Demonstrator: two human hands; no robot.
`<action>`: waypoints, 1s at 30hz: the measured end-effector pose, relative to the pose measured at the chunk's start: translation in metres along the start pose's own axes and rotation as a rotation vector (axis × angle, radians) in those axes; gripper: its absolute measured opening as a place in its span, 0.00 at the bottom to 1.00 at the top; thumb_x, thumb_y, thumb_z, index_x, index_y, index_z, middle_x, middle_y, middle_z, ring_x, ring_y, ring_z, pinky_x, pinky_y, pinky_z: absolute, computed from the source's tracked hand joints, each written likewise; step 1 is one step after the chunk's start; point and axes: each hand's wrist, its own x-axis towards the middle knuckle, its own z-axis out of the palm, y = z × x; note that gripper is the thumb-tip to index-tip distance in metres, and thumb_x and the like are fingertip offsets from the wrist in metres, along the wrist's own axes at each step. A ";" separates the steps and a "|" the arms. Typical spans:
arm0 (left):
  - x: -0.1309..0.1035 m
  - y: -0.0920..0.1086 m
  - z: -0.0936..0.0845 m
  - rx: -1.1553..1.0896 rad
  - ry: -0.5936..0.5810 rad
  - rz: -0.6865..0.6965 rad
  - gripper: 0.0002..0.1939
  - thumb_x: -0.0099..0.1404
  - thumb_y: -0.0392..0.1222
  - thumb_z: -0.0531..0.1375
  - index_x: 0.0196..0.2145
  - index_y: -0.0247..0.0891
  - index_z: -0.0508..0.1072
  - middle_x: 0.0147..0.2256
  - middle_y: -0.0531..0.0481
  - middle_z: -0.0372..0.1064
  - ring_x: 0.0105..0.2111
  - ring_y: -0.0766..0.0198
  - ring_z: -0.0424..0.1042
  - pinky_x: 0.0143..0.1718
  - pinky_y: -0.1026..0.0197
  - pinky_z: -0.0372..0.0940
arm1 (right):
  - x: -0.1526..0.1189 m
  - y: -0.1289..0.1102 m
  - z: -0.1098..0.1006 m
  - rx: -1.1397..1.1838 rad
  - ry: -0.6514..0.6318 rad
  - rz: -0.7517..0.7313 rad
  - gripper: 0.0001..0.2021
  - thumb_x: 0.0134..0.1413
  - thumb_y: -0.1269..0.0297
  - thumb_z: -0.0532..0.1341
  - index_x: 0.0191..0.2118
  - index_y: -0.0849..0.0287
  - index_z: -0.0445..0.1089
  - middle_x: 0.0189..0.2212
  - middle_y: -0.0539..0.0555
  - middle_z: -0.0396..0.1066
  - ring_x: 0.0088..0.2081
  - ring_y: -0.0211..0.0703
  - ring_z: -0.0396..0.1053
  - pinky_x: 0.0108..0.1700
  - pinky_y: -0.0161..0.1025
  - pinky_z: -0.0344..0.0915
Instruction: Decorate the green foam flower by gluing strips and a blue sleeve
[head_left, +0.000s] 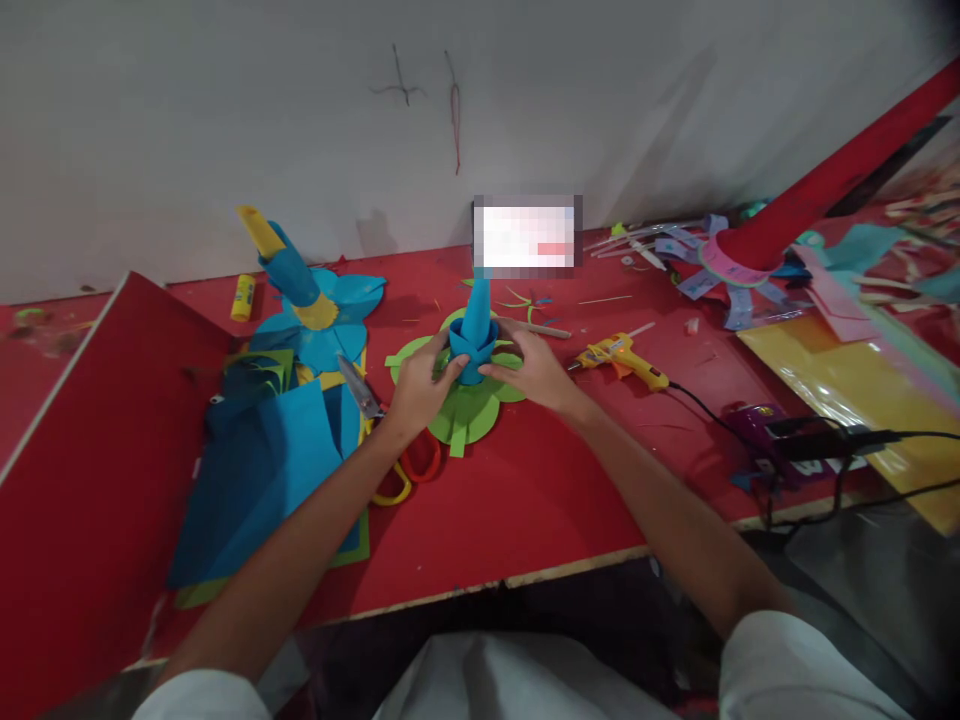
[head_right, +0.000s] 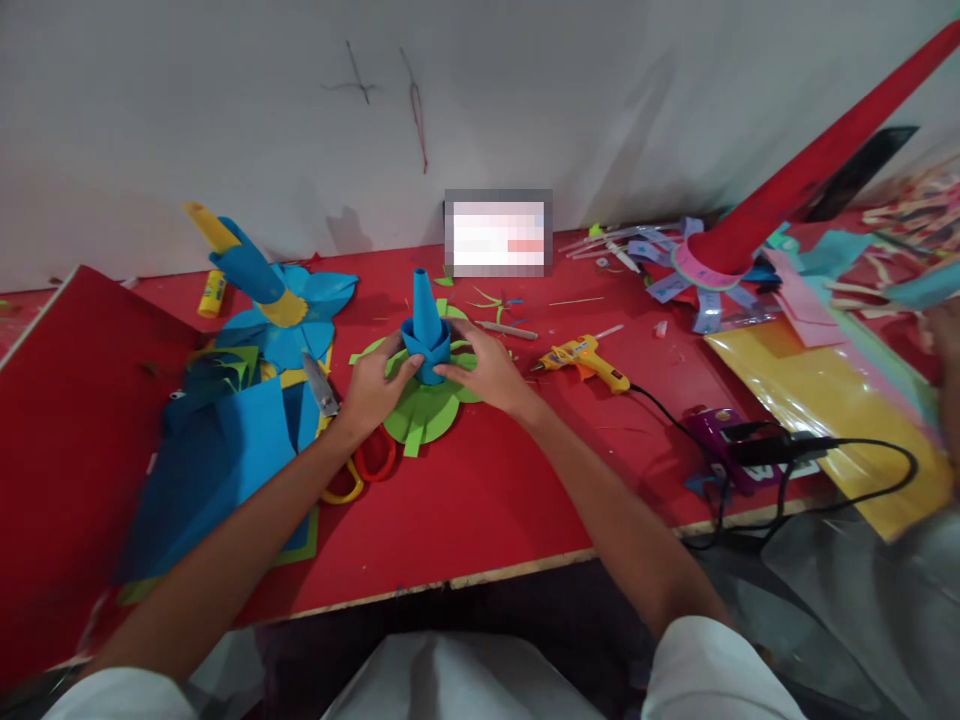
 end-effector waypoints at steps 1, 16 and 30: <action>0.000 0.001 0.000 0.002 0.002 0.001 0.30 0.73 0.64 0.55 0.57 0.38 0.76 0.53 0.40 0.78 0.52 0.47 0.78 0.52 0.49 0.72 | -0.001 0.001 0.002 -0.019 0.013 0.004 0.39 0.51 0.35 0.69 0.65 0.49 0.67 0.61 0.60 0.71 0.58 0.60 0.73 0.60 0.58 0.72; -0.002 0.004 0.001 0.045 -0.001 0.008 0.30 0.72 0.65 0.55 0.55 0.38 0.74 0.52 0.39 0.78 0.51 0.48 0.77 0.52 0.50 0.71 | -0.004 -0.006 0.020 -0.141 0.193 -0.090 0.33 0.58 0.37 0.65 0.63 0.50 0.69 0.56 0.61 0.74 0.55 0.58 0.73 0.56 0.57 0.73; -0.002 0.002 0.002 0.040 0.016 0.021 0.33 0.71 0.67 0.55 0.60 0.38 0.71 0.54 0.37 0.76 0.54 0.45 0.76 0.54 0.46 0.70 | -0.003 -0.009 0.012 -0.103 0.123 -0.113 0.31 0.59 0.37 0.64 0.60 0.52 0.70 0.55 0.62 0.75 0.54 0.56 0.74 0.56 0.56 0.74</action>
